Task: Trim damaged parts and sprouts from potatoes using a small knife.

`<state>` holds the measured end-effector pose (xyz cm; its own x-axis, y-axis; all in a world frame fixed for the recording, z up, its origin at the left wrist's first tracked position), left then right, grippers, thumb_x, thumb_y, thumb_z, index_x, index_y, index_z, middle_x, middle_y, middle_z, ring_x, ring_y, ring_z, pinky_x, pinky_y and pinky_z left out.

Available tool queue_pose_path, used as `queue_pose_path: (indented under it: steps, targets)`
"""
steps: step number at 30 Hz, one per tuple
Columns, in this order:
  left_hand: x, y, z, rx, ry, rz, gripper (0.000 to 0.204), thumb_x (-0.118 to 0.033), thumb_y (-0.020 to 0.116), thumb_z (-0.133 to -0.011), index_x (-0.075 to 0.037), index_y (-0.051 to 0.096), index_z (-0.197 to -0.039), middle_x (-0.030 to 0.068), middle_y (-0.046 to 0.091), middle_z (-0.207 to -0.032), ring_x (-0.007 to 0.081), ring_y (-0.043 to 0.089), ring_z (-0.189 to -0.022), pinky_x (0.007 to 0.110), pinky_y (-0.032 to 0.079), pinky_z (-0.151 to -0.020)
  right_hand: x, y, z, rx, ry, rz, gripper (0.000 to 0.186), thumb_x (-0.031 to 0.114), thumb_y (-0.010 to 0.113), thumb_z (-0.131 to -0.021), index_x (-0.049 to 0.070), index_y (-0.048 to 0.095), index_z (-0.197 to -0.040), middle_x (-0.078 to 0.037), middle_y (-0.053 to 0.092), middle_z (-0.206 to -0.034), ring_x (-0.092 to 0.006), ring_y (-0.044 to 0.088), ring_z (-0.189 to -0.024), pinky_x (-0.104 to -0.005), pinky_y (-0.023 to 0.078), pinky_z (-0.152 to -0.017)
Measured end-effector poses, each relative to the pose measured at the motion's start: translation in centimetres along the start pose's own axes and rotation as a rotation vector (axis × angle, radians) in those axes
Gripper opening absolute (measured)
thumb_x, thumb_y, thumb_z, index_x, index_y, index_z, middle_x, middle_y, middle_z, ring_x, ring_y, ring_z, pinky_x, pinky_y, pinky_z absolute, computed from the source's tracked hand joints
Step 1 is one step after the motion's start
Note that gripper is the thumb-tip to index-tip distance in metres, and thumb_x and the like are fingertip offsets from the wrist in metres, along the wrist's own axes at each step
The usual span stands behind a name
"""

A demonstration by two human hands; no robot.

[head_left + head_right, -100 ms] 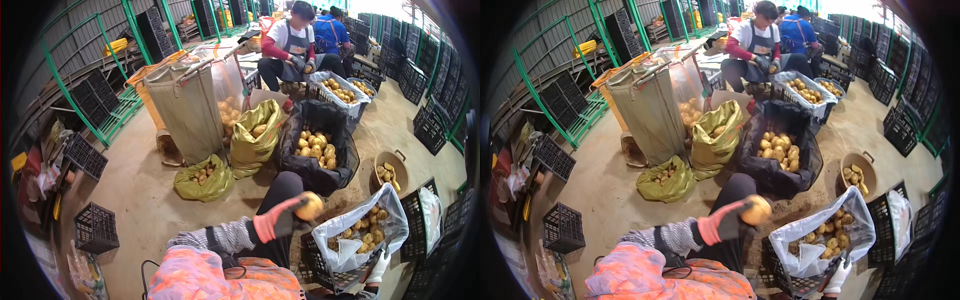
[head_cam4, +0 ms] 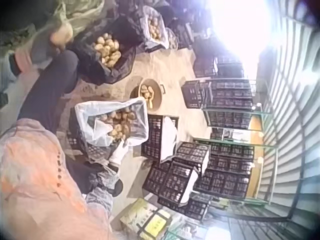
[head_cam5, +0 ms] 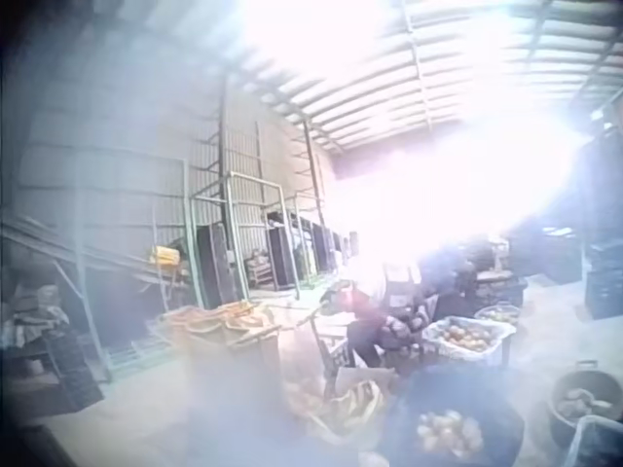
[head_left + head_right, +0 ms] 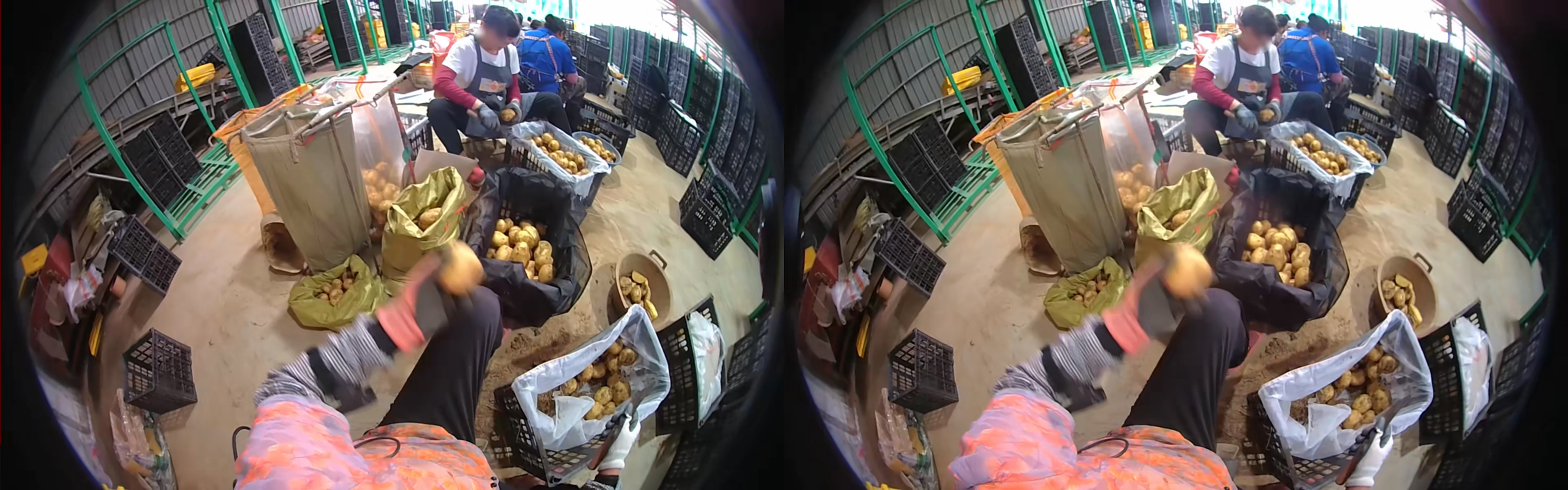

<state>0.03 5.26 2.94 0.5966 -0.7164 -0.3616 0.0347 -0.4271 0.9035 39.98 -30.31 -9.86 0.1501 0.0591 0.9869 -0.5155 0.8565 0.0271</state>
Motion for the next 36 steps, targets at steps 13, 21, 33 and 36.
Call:
queue_pose_path:
  steps: [13, 21, 33, 36]
  targets:
    - [-22.8, 5.8, -13.9, -0.171, 0.965, -2.039, 0.019, -0.019, 0.056, -0.093, -0.006, 0.063, -0.106, 0.0044, 0.061, -0.101, 0.0138, 0.059, -0.094, 0.03, 0.047, -0.087, -1.6, -2.8, -1.5, -0.011, -0.087, -0.007, 0.028, 0.037, 0.054, -0.097, 0.011, 0.047, -0.091, 0.0, 0.047, -0.065, -0.0107, 0.048, -0.046, -0.0254, 0.04, -0.038]
    - [18.5, -1.2, -19.4, 0.343, -0.389, -1.587, 0.045, -0.015, 0.064, -0.086, -0.001, 0.055, -0.128, 0.0131, 0.064, -0.118, 0.0172, 0.061, -0.104, 0.031, 0.048, -0.09, 7.4, -3.3, 6.3, -0.19, -0.233, 0.333, 0.026, 0.029, 0.044, -0.101, 0.005, 0.052, -0.101, -0.006, 0.056, -0.087, -0.0145, 0.055, -0.063, -0.0265, 0.048, -0.057]
    - [49.4, -18.7, -16.2, 0.675, -0.746, -2.147, 0.055, -0.03, 0.058, -0.086, -0.008, 0.046, -0.136, 0.0257, 0.04, -0.142, 0.0383, 0.037, -0.133, 0.043, 0.03, -0.112, 12.2, -14.0, 10.8, -0.395, -0.364, -0.945, 0.021, 0.014, 0.048, -0.096, 0.009, 0.047, -0.076, -0.003, 0.048, -0.067, -0.0114, 0.051, -0.048, -0.0244, 0.045, -0.035]
    - [52.2, -22.9, -19.7, 0.44, -0.639, -2.446, 0.063, -0.026, 0.063, -0.082, -0.011, 0.042, -0.139, 0.0233, 0.029, -0.15, 0.0402, 0.033, -0.136, 0.047, 0.029, -0.11, 9.7, -13.8, 13.1, -0.951, -0.308, -0.819, 0.022, 0.012, 0.052, -0.091, 0.007, 0.052, -0.07, -0.006, 0.056, -0.062, -0.0144, 0.055, -0.044, -0.0254, 0.048, -0.036]
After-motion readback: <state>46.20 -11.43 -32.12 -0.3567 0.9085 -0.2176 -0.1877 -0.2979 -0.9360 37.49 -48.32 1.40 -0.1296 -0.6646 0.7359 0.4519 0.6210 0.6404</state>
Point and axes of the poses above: each hand's wrist, its own z-axis away from the middle knuckle, its own y-axis out of the palm, x = y × z, the point moved 2 cm from there along -z, towards the middle knuckle
